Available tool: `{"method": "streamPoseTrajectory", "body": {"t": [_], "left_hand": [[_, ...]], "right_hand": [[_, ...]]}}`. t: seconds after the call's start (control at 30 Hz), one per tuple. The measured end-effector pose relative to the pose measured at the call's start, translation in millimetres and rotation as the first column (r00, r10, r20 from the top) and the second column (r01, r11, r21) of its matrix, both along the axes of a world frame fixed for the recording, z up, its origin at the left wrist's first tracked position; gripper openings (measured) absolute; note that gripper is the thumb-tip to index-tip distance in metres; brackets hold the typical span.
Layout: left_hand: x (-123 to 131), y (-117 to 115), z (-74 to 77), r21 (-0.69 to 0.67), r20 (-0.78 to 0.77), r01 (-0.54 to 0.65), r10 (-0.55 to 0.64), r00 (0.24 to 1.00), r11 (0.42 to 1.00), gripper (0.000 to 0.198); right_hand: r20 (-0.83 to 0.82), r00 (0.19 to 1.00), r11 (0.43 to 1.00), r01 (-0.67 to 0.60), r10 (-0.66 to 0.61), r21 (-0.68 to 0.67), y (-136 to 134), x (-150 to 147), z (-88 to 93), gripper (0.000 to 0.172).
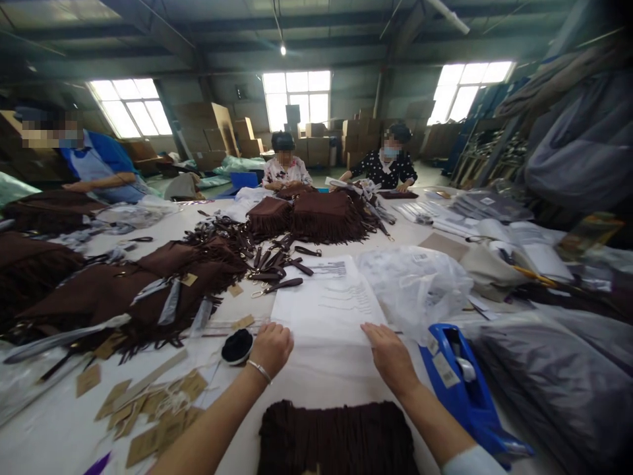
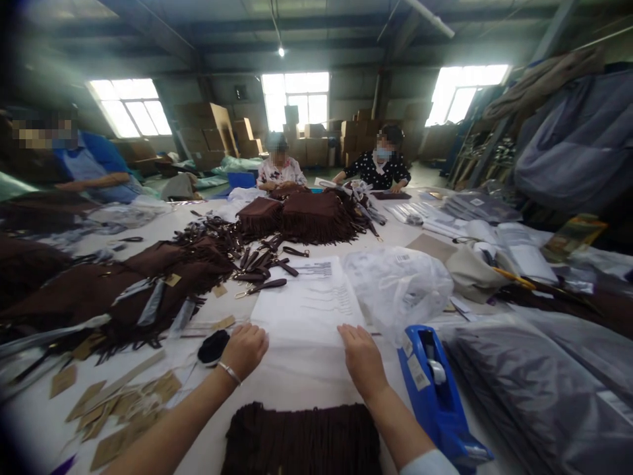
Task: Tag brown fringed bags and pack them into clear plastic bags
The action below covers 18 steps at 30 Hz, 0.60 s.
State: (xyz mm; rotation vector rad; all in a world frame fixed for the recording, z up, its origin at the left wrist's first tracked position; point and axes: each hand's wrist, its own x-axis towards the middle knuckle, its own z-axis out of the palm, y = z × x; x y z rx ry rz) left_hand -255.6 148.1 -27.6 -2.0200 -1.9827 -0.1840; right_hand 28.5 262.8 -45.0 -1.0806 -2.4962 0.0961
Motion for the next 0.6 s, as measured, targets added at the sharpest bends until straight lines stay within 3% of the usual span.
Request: {"method": "streamPoseTrajectory", "body": {"t": [0.17,0.33,0.47,0.6], "left_hand": [[7,-22,4.2,-0.084,0.067,-0.148,0.154,0.986,0.985,0.029],[2,-13,3.0,-0.189,0.149,-0.280,0.309,0.939,0.941,0.024],[5,-1,-0.2,-0.274,0.236,-0.297,0.363,0.901,0.915,0.023],[10,-2,-0.4,-0.274,0.270,-0.290,0.363,0.892,0.917,0.025]], "right_hand": [[-0.133,0.988,0.997,0.072,-0.077,-0.040,-13,30,-9.1,0.057],[-0.371,0.920,0.977,0.050,-0.126,-0.209,-26,32,-6.6,0.059],[-0.549,0.813,0.917,-0.048,-0.194,-0.395,-38,31,-5.3,0.052],[-0.579,0.780,0.903,-0.043,-0.238,-0.428,-43,38,-6.1,0.050]]}}
